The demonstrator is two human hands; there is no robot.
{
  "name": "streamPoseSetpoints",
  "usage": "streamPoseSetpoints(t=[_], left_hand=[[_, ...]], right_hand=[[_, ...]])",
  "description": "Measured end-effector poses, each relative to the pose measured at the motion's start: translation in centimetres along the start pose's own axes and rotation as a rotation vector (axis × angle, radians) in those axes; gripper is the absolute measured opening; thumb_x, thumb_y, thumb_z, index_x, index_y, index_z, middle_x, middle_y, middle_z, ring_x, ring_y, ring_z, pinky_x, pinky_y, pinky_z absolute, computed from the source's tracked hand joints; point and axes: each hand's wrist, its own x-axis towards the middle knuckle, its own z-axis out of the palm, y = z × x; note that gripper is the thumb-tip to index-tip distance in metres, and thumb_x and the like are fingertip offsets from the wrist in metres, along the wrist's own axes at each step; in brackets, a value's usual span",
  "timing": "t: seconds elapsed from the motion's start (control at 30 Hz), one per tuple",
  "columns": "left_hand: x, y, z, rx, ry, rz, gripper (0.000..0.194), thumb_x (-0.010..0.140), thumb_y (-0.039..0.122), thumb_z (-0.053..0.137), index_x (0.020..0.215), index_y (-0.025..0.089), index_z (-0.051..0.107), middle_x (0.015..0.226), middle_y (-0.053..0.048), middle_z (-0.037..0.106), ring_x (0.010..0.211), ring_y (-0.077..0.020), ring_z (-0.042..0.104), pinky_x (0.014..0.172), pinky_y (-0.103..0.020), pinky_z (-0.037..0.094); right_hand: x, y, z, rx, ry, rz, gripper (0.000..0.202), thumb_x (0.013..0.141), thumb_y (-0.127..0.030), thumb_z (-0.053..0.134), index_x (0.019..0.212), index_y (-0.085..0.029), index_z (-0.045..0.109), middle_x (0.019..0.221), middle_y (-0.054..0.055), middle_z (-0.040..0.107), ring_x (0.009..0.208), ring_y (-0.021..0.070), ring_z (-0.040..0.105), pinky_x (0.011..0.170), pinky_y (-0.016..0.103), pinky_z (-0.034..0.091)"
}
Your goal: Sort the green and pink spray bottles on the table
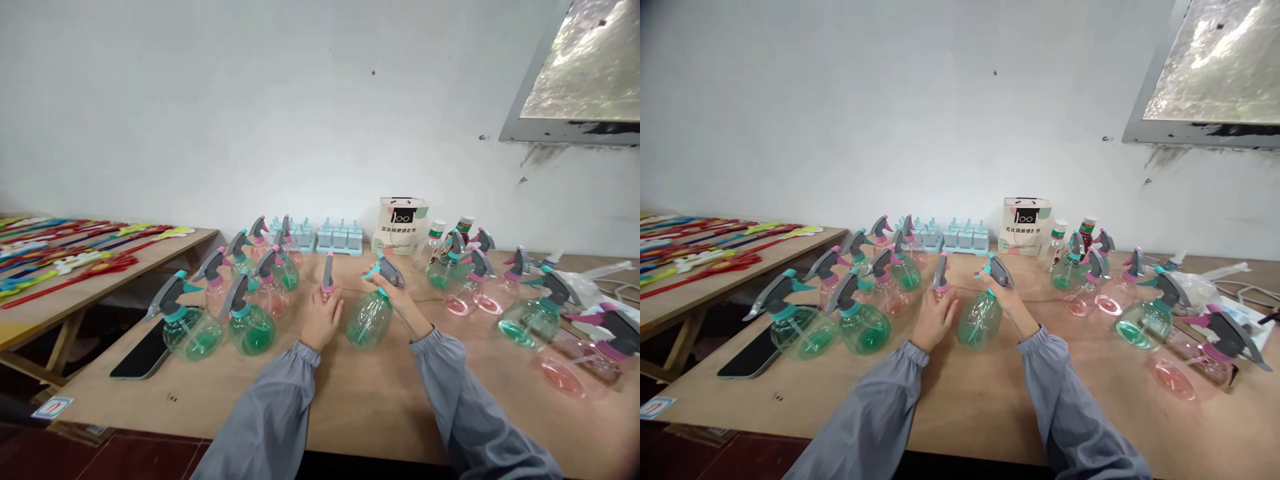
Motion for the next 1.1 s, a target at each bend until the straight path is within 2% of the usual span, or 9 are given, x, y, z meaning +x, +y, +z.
streamPoseSetpoints(t=[0.1,0.2,0.27,0.47,0.57,0.63,0.8,0.93,1.1], left_hand=[[0.0,0.0,0.0,0.006,-0.007,0.002,0.04,0.1,0.032,0.042,0.133,0.022,0.062,0.131,-0.019,0.046,0.126,-0.032,0.047,0.103,-0.048,0.046],[0.0,0.0,0.0,0.013,-0.014,0.007,0.04,0.1,0.033,0.042,0.133,0.022,0.062,0.13,-0.019,0.047,0.124,-0.032,0.048,0.102,-0.049,0.047],[0.0,-0.1,0.0,0.017,-0.013,0.003,0.04,0.1,0.033,0.042,0.133,0.022,0.062,0.129,-0.019,0.047,0.122,-0.0321,0.049,0.101,-0.049,0.047],[0.1,0.0,-0.2,0.026,-0.027,0.011,0.041,0.1,0.034,0.041,0.132,0.02,0.063,0.13,-0.021,0.049,0.123,-0.0343,0.049,0.1,-0.05,0.047],[0.2,0.0,-0.2,0.033,-0.032,0.0,0.041,0.1,0.034,0.041,0.133,0.021,0.062,0.13,-0.021,0.049,0.123,-0.0339,0.05,0.1,-0.05,0.047],[0.2,0.1,-0.2,0.029,-0.029,-0.005,0.041,0.1,0.034,0.043,0.133,0.021,0.062,0.131,-0.02,0.05,0.123,-0.0338,0.05,0.101,-0.05,0.047],[0.1,0.0,-0.1,0.012,-0.012,0.016,0.039,0.1,0.032,0.044,0.132,0.022,0.064,0.131,-0.02,0.051,0.128,-0.0349,0.049,0.103,-0.051,0.046],[0.0,-0.2,0.1,-0.01,-0.013,0.014,0.039,0.1,0.033,0.044,0.131,0.023,0.064,0.133,-0.019,0.05,0.131,-0.0337,0.047,0.105,-0.052,0.046],[0.0,-0.2,0.1,-0.06,-0.011,-0.004,0.039,0.099,0.032,0.046,0.134,0.026,0.063,0.139,-0.017,0.047,0.136,-0.0329,0.044,0.108,-0.053,0.044]], right_hand=[[-0.2,-0.1,-0.6,-0.098,0.121,-0.001,0.041,0.069,-0.064,0.073,0.068,-0.024,0.065,0.067,0.001,0.069,0.067,0.0177,0.064,0.069,0.032,0.053],[-1.2,-0.8,-2.9,-0.222,0.154,-0.029,0.041,0.069,-0.063,0.072,0.068,-0.023,0.069,0.066,0.001,0.068,0.066,0.0183,0.064,0.068,0.033,0.053],[-2.4,-1.5,-5.6,-0.337,0.249,-0.04,0.04,0.066,-0.06,0.077,0.075,-0.021,0.074,0.065,0.001,0.068,0.065,0.0192,0.064,0.065,0.033,0.052],[-6.7,-2.7,-15.9,-0.669,0.763,-0.149,0.041,0.059,-0.057,0.081,0.07,-0.018,0.074,0.057,-0.002,0.058,0.055,0.0148,0.052,0.052,0.029,0.044],[-7.1,-2.7,-20.1,-0.685,0.895,-0.158,0.043,0.057,-0.057,0.081,0.069,-0.017,0.073,0.056,-0.004,0.052,0.054,0.0132,0.046,0.054,0.03,0.042],[-6.7,-2.6,-21.7,-0.689,0.931,-0.166,0.043,0.057,-0.056,0.082,0.067,-0.016,0.072,0.056,-0.005,0.049,0.055,0.0133,0.045,0.057,0.031,0.042],[-4.8,-2.7,-22.9,-0.694,0.95,-0.27,0.048,0.059,-0.058,0.081,0.08,-0.016,0.073,0.068,0.0,0.058,0.068,0.0191,0.054,0.07,0.035,0.047],[-3.9,-2.6,-23.1,-0.707,0.986,-0.302,0.052,0.059,-0.062,0.081,0.083,-0.019,0.066,0.08,0.006,0.062,0.078,0.0245,0.059,0.079,0.041,0.048],[-4.9,-3.0,-23.8,-0.726,1.047,-0.461,0.093,0.052,-0.07,0.081,0.12,-0.024,0.037,0.111,0.015,0.061,0.107,0.0337,0.062,0.098,0.054,0.045]])
